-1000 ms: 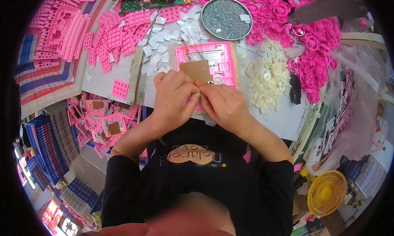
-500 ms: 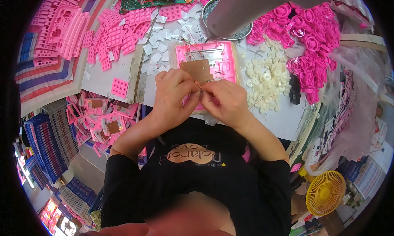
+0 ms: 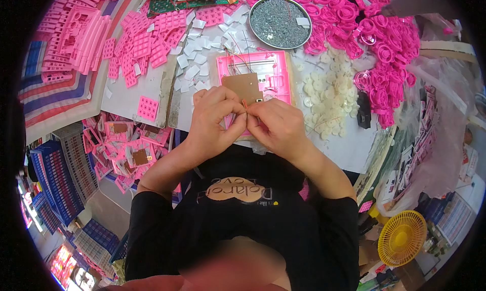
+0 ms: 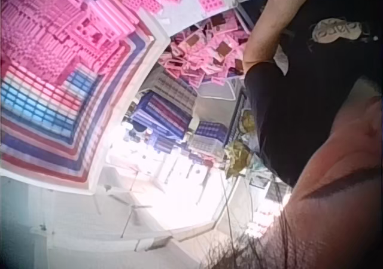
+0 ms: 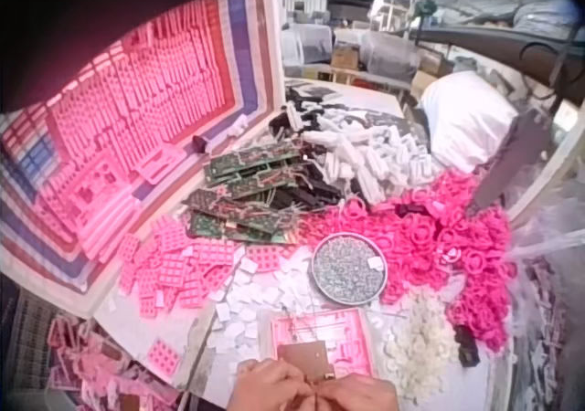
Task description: Assembling the internal components and decorative parts of a pink plastic toy device.
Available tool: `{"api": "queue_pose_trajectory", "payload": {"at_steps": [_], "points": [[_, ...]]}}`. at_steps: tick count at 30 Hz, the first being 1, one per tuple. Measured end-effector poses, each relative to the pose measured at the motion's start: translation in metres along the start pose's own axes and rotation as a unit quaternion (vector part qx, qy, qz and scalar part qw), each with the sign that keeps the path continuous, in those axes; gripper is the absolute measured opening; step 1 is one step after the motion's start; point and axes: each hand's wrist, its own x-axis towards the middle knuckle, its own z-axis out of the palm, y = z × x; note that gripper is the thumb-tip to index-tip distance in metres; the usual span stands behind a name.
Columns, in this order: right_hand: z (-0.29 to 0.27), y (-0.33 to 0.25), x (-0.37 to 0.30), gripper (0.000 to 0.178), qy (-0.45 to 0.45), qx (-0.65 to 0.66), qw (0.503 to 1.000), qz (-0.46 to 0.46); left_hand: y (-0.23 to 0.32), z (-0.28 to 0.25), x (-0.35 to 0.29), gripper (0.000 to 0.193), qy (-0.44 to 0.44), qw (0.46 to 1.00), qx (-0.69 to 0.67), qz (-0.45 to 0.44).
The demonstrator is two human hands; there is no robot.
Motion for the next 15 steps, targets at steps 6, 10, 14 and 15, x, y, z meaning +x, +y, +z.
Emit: {"api": "queue_pose_trajectory", "payload": {"at_steps": [6,10,14,15], "points": [[-0.0021,-0.0022,-0.0006,0.017,-0.014,0.032,0.998,0.045,0.0004,-0.0002,0.0002,0.013,0.001,1.0,0.014,0.009],[-0.0045,-0.0037,0.0012,0.017,-0.026,0.022,0.999,0.037,0.0001,-0.0004,-0.0008,0.013,-0.002,1.0,0.023,0.012],[-0.0047,-0.0028,0.0004,0.018,-0.025,0.015,0.999,0.026,0.0018,-0.0007,-0.0004,0.014,-0.002,1.0,0.019,0.011],[-0.0049,-0.0027,0.0005,0.017,-0.023,0.01,0.999,0.021,0.0033,-0.0015,0.0003,0.014,-0.003,1.0,0.017,0.008]]}}
